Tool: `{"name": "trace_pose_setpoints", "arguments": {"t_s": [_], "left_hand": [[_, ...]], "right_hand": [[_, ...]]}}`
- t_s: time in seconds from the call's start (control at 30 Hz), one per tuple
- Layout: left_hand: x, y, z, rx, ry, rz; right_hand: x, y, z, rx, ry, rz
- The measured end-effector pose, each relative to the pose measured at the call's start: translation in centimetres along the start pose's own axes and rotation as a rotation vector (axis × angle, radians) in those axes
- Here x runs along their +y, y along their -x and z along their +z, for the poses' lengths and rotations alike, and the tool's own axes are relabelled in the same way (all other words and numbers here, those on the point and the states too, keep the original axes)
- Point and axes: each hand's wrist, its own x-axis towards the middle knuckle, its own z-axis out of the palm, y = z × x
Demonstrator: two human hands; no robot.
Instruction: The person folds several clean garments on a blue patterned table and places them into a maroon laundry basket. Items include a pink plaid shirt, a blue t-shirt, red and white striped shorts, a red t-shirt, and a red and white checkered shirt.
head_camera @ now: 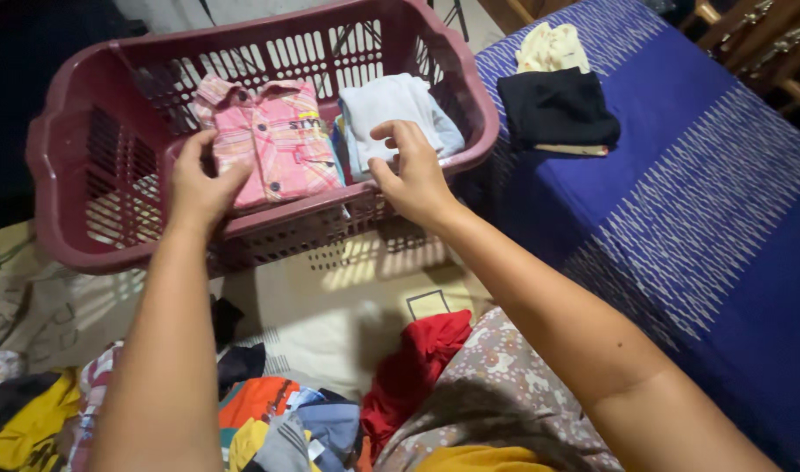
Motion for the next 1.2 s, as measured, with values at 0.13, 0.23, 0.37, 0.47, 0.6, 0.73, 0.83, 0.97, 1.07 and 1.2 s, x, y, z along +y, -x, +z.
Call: {"name": "trace_pose_setpoints", "arguments": {"t_s": [0.13, 0.23, 0.37, 0.47, 0.6, 0.73, 0.83, 0.97, 1.07, 1.2], "left_hand": [[-1.7, -0.8, 0.2, -0.083, 0.569, -0.227], [-2.2, -1.9, -0.5, 0.095, 0.328, -0.519], [-2.9, -3.9, -2.0, -0.106, 0.509, -0.917], [-4.8, -5.4, -2.1, -0.075, 0.238, -1.159], [-8.7, -7.3, -1.5, -0.216, 0.092, -1.016], [-11.1, -7.0, 0.2, -0.352, 0.077, -1.000], [-11.0, -5.6, 1.5, -0.453, 0.210, -1.044], [-9.0, -4.1, 1.9, -0.558, 0.437, -1.082], [-7.2, -3.9, 2.5, -0.621, 0.563, -1.064], [-5.6, -4.4, 3.1, -0.672, 0.613, -1.038]], "right_hand": [[0.6, 0.2, 0.1, -0.061, -0.039, -0.005], [0.6, 0.2, 0.8, -0.117, -0.011, 0.001], [0.1, -0.2, 1.6, -0.186, 0.080, 0.133], [-0.4, -1.9, 3.2, -0.179, -0.014, 0.072], [-0.7, -4.5, 6.7, -0.177, -0.012, -0.214], [-0.6, -5.9, 9.4, -0.331, 0.098, -0.216], [-0.2, -5.6, 9.9, -0.403, 0.149, -0.208], [0.1, -5.5, 9.9, -0.459, 0.174, -0.176], [0.4, -5.9, 9.7, -0.488, 0.171, -0.158], [1.1, -6.5, 8.9, -0.557, 0.131, -0.113]]}}
